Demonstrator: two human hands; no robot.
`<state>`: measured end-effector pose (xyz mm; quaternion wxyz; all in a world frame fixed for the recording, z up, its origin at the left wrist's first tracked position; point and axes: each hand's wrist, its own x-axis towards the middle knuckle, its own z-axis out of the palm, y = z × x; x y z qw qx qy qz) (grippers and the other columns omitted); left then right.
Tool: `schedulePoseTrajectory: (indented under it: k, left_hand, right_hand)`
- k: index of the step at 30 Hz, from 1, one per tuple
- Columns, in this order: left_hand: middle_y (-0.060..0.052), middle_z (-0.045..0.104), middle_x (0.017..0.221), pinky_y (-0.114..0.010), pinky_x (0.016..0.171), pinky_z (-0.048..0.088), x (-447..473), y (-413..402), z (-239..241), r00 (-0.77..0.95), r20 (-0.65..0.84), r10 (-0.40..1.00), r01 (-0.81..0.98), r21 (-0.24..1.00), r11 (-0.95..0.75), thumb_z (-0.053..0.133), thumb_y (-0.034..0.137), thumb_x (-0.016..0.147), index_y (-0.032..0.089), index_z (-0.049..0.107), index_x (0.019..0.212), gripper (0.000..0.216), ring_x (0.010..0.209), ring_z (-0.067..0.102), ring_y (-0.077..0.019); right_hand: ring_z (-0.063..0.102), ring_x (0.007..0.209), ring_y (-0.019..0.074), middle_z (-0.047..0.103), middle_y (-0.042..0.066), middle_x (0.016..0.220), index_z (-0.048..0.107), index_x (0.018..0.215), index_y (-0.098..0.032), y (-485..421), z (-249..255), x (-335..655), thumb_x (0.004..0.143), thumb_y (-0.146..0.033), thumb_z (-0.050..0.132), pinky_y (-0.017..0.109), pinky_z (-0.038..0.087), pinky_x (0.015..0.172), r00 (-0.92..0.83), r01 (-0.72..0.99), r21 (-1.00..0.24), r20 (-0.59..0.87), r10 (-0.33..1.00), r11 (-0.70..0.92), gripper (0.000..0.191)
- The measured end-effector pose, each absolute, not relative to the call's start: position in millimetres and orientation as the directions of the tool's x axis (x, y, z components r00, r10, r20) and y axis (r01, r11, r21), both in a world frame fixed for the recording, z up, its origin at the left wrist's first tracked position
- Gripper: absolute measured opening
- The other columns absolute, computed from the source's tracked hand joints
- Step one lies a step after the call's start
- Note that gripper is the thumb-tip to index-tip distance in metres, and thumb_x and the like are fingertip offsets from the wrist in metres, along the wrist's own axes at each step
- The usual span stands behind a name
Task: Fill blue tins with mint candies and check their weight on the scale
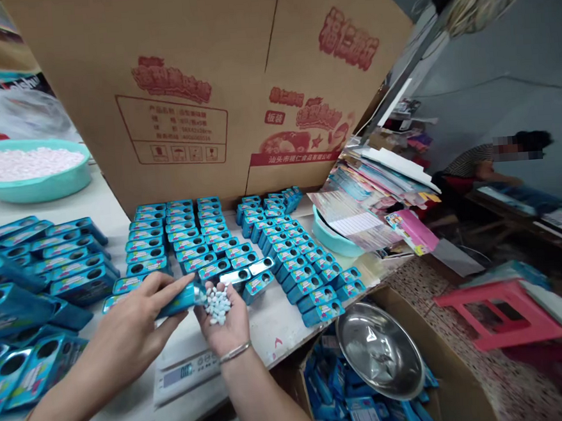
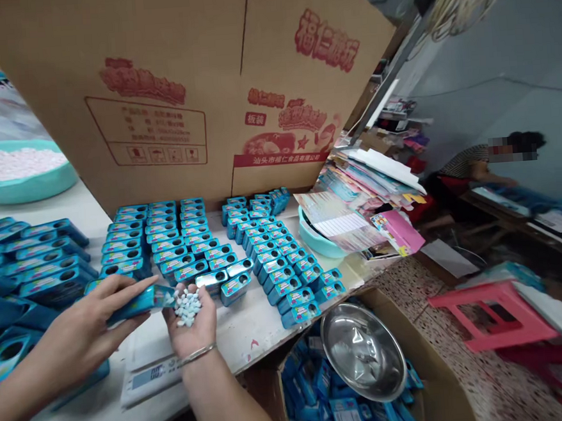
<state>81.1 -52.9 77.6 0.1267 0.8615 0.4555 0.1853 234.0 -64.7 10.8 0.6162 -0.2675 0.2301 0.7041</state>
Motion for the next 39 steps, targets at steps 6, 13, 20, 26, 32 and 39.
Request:
schedulePoseTrajectory:
  k: [6, 13, 20, 26, 32, 39]
  left_hand:
    - [-0.002, 0.064, 0.112, -0.032, 0.088, 0.050, 72.2, -54.6, 67.2, 0.418, 0.274, 0.866, 0.623, 0.608, -0.492, 0.056, 0.050, 0.085, 0.031, 0.059, 0.121, 0.041, 0.100, 0.063, -0.0224]
    - [-0.003, 0.070, 0.105, -0.037, 0.087, 0.053, 70.9, -75.1, -6.4, 0.079, 0.121, 0.990, 0.522, 0.841, -0.144, 0.066, 0.056, 0.076, 0.024, 0.058, 0.116, 0.052, 0.095, 0.066, -0.0246]
    - [-0.010, 0.064, 0.125, -0.044, 0.098, 0.050, 68.3, -84.5, -30.0, 0.142, 0.061, 0.988, 0.454, 0.883, -0.120, 0.061, 0.045, 0.083, 0.022, 0.050, 0.130, 0.053, 0.112, 0.062, -0.0270]
    - [-0.005, 0.051, 0.143, -0.046, 0.108, 0.046, 45.8, -105.9, 40.9, -0.164, 0.331, 0.930, 0.395, 0.885, -0.245, 0.066, 0.042, 0.082, 0.030, 0.033, 0.146, 0.073, 0.130, 0.050, -0.0275]
    - [-0.005, 0.062, 0.126, -0.049, 0.104, 0.050, 21.3, -117.4, 48.8, -0.256, 0.225, 0.940, 0.270, 0.950, -0.154, 0.067, 0.047, 0.080, 0.030, 0.047, 0.137, 0.062, 0.115, 0.060, -0.0277]
    - [-0.004, 0.065, 0.123, -0.046, 0.102, 0.051, 16.3, -122.5, 29.1, -0.183, 0.172, 0.968, 0.328, 0.939, -0.104, 0.065, 0.053, 0.080, 0.029, 0.051, 0.132, 0.059, 0.111, 0.063, -0.0249]
  right_hand:
    - [0.070, 0.072, 0.0147, 0.071, 0.002, 0.072, 0.058, 0.076, -0.018, -66.1, 18.1, 249.3, 0.094, -0.033, 0.047, 0.031, 0.058, 0.067, -0.064, -0.995, -0.012, -0.655, 0.753, -0.096, 0.026]
    - [0.063, 0.065, 0.0101, 0.067, 0.001, 0.073, 0.060, 0.075, -0.018, -75.3, 21.4, 292.8, 0.095, -0.032, 0.046, 0.023, 0.053, 0.059, 0.016, -0.998, -0.056, -0.560, 0.829, -0.019, 0.028]
    - [0.058, 0.065, 0.0075, 0.064, 0.000, 0.078, 0.060, 0.079, -0.018, -83.3, 18.9, 312.2, 0.088, -0.023, 0.055, 0.020, 0.052, 0.059, 0.049, -0.993, -0.116, -0.469, 0.882, -0.007, 0.012]
    - [0.053, 0.060, 0.0063, 0.059, -0.002, 0.074, 0.057, 0.081, -0.018, -84.1, 24.2, 306.1, 0.086, -0.022, 0.057, 0.015, 0.045, 0.049, -0.020, -0.997, -0.056, -0.423, 0.906, -0.048, 0.006]
    - [0.047, 0.054, 0.0058, 0.056, -0.002, 0.071, 0.053, 0.077, -0.019, -76.8, 26.3, 288.0, 0.086, -0.023, 0.057, 0.012, 0.033, 0.040, -0.083, -0.990, -0.071, -0.399, 0.913, -0.121, 0.010]
    - [0.046, 0.054, 0.0055, 0.055, -0.003, 0.070, 0.050, 0.078, -0.020, -67.7, 25.0, 274.7, 0.083, -0.025, 0.061, 0.011, 0.030, 0.039, -0.131, -0.974, -0.126, -0.353, 0.926, -0.186, 0.013]
